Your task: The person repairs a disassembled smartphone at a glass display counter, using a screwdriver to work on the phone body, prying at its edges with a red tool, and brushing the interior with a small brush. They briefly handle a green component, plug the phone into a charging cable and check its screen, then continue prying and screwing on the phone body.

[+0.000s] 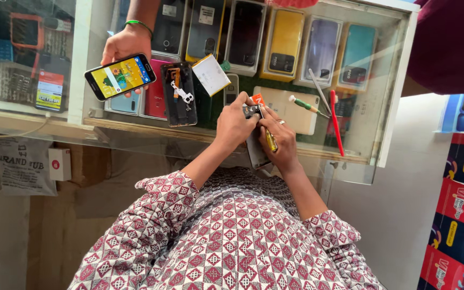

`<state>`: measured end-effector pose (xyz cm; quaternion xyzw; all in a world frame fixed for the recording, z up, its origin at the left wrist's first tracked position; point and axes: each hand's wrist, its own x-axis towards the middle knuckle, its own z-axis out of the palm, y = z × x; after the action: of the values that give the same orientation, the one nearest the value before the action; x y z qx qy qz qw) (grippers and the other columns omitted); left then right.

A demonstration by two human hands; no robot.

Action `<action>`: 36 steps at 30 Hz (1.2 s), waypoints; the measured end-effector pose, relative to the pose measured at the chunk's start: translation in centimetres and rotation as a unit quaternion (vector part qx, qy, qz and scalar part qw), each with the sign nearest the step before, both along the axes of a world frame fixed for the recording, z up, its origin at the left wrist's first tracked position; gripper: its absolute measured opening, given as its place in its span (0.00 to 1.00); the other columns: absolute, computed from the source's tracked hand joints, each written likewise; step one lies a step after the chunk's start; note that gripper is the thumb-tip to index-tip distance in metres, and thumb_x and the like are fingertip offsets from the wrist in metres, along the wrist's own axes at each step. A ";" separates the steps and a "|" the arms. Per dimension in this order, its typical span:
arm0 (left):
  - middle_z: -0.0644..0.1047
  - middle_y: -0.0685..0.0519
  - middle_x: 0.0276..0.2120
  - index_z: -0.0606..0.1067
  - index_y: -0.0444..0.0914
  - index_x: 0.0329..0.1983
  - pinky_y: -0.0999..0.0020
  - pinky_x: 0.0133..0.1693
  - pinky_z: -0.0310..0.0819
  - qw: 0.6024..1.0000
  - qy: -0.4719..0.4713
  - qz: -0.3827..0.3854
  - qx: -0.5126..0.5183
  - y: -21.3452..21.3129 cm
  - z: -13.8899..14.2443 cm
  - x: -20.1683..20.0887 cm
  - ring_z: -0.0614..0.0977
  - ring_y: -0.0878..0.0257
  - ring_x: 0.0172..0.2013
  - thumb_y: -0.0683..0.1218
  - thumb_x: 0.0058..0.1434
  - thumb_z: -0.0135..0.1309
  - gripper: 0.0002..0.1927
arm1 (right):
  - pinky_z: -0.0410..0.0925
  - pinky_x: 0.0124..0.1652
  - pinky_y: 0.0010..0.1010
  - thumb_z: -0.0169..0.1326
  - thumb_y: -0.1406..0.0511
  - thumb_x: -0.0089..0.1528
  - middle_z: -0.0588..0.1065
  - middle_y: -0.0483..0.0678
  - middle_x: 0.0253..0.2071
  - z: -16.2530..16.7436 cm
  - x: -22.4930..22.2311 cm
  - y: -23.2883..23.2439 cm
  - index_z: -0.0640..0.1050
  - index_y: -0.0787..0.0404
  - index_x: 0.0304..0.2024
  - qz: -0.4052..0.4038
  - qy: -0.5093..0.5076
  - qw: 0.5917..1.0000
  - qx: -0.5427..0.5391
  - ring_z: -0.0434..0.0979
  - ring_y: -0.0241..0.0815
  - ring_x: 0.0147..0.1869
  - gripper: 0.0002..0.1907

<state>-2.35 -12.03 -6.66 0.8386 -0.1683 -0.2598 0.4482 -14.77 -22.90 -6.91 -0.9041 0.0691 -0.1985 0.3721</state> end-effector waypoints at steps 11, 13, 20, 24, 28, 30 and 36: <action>0.82 0.44 0.33 0.72 0.43 0.43 0.51 0.40 0.76 1.000 -0.016 -0.002 0.011 0.0 -0.6 0.1 0.83 0.44 0.38 0.48 0.55 0.63 0.16 | 0.68 0.58 0.46 0.53 0.69 0.66 0.75 0.64 0.61 -0.7 0.2 0.6 0.77 0.69 0.47 -0.013 -0.008 0.999 -0.036 0.73 0.60 0.68 0.10; 0.82 0.45 0.32 0.72 0.43 0.43 0.51 0.40 0.76 1.000 -0.014 -0.007 0.011 0.0 -0.6 0.2 0.83 0.43 0.38 0.48 0.54 0.63 0.16 | 0.68 0.56 0.45 0.53 0.69 0.65 0.75 0.64 0.61 -0.7 0.3 0.3 0.77 0.68 0.46 -0.013 -0.003 1.000 -0.020 0.75 0.58 0.67 0.09; 0.83 0.46 0.32 0.73 0.43 0.42 0.53 0.39 0.78 1.000 -0.005 0.009 0.005 -0.2 -0.7 -0.2 0.85 0.45 0.37 0.49 0.54 0.63 0.15 | 0.68 0.56 0.47 0.53 0.69 0.63 0.75 0.64 0.59 -0.6 -0.1 0.8 0.77 0.68 0.46 -0.028 -0.010 0.998 -0.061 0.74 0.62 0.67 0.10; 0.83 0.45 0.33 0.74 0.44 0.42 0.53 0.40 0.78 1.000 -0.017 0.011 0.008 -0.3 -0.6 -0.2 0.84 0.45 0.38 0.49 0.53 0.64 0.16 | 0.69 0.54 0.47 0.54 0.69 0.63 0.76 0.67 0.54 -0.2 0.5 1.3 0.78 0.68 0.45 -0.060 0.050 0.995 -0.060 0.77 0.63 0.56 0.10; 0.83 0.44 0.34 0.74 0.44 0.43 0.53 0.40 0.78 1.000 -0.001 0.005 0.000 -0.1 -0.4 -0.2 0.85 0.45 0.38 0.50 0.53 0.65 0.17 | 0.73 0.50 0.39 0.54 0.68 0.64 0.80 0.60 0.42 1.1 0.8 0.4 0.79 0.67 0.42 -0.080 0.049 0.995 0.020 0.82 0.55 0.50 0.08; 0.83 0.44 0.34 0.74 0.43 0.43 0.54 0.40 0.78 1.000 0.000 0.003 0.002 0.0 -0.4 -0.2 0.84 0.45 0.39 0.50 0.52 0.65 0.17 | 0.75 0.43 0.32 0.52 0.67 0.64 0.82 0.56 0.38 1.9 0.3 -0.2 0.80 0.66 0.40 -0.123 0.079 0.982 0.121 0.85 0.44 0.39 0.09; 0.83 0.45 0.37 0.75 0.40 0.44 0.58 0.41 0.78 0.999 0.035 -0.003 -0.034 0.2 -1.4 0.6 0.85 0.51 0.38 0.49 0.50 0.67 0.19 | 0.73 0.49 0.32 0.54 0.63 0.71 0.82 0.56 0.46 2.9 -2.6 -2.6 0.77 0.69 0.54 -0.104 -0.028 0.985 0.134 0.82 0.37 0.50 0.16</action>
<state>-1.76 -11.86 -8.03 0.8127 -0.1636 -0.2844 0.4815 -17.34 -25.53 -4.03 -0.8281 0.1789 -0.2501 0.4688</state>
